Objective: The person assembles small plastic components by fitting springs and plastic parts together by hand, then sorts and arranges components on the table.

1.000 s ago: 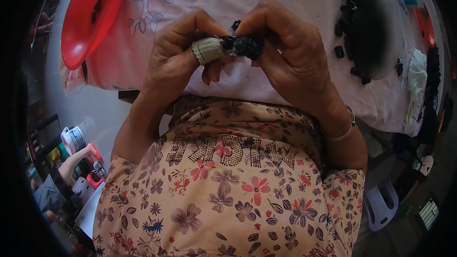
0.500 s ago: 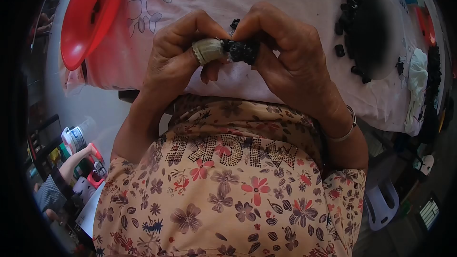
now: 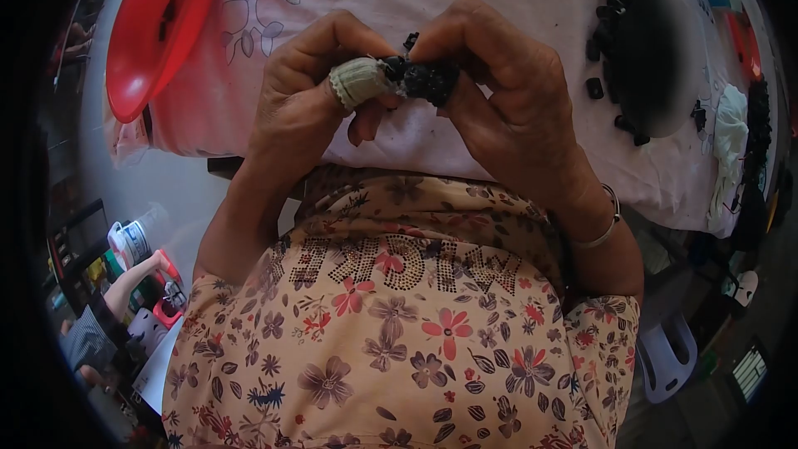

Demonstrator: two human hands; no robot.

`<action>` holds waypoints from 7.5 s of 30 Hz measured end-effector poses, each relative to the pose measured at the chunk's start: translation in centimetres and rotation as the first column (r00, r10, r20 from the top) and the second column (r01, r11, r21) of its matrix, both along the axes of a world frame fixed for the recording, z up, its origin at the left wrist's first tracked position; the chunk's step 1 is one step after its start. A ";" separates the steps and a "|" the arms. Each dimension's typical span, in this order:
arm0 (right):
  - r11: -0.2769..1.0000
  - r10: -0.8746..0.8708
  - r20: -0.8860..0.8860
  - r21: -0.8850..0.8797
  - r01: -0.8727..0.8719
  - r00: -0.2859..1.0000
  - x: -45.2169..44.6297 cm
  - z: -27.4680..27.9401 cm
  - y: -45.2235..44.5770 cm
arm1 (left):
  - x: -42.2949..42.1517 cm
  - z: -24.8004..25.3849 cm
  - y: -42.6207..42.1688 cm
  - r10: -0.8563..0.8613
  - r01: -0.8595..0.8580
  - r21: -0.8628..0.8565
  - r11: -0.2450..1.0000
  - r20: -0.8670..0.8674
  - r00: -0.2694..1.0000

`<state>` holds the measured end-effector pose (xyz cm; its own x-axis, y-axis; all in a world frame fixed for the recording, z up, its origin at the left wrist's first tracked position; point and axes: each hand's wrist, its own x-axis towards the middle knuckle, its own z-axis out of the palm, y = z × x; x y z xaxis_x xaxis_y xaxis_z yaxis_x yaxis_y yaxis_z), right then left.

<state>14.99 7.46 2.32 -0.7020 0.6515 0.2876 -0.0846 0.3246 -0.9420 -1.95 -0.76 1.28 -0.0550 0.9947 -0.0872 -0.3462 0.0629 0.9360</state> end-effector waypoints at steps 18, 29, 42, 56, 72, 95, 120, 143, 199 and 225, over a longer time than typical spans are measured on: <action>0.993 0.076 0.041 0.088 -0.079 0.996 0.3 -0.1 0.4 | 0.1 0.1 0.0 -0.045 0.050 -0.078 0.996 0.069 0.997; 0.999 0.036 0.041 0.016 -0.037 0.999 0.0 -0.1 0.1 | 0.3 0.4 -0.3 0.013 -0.016 -0.037 0.999 -0.058 0.998; 0.998 0.050 0.076 0.036 -0.053 0.996 0.2 0.0 0.3 | 0.4 0.5 -0.4 -0.007 0.009 0.016 1.000 -0.153 0.988; 0.988 0.026 0.073 0.152 -0.037 0.997 0.2 -0.1 0.0 | 0.6 0.5 -0.4 -0.021 0.017 -0.027 0.999 -0.136 0.990; 0.929 0.108 0.198 0.329 -0.170 0.974 0.4 0.1 0.4 | 0.6 0.5 -0.8 -0.054 0.042 -0.048 0.998 -0.272 0.961; 0.966 0.069 0.087 0.241 -0.089 0.994 0.3 -0.1 0.6 | 0.6 0.2 -0.5 -0.015 0.014 -0.020 1.000 -0.053 0.998; 0.965 0.134 0.158 0.205 -0.165 0.978 0.5 0.1 0.2 | 0.5 0.7 -0.8 -0.070 0.066 -0.026 0.997 -0.262 0.963; 0.995 0.055 0.011 -0.086 -0.054 0.998 0.1 -0.4 -0.2 | 1.0 0.3 -0.6 0.058 -0.045 0.069 0.997 -0.198 0.978; 0.996 -0.003 0.184 -0.082 0.019 0.983 -0.8 -4.5 4.5 | -1.3 0.2 -1.4 0.209 -0.172 0.120 0.978 -0.609 0.765; 0.958 -0.187 0.302 0.267 0.105 0.935 -0.5 -4.1 4.3 | 2.9 -1.5 -2.6 -0.300 0.259 -0.191 0.947 -0.234 0.925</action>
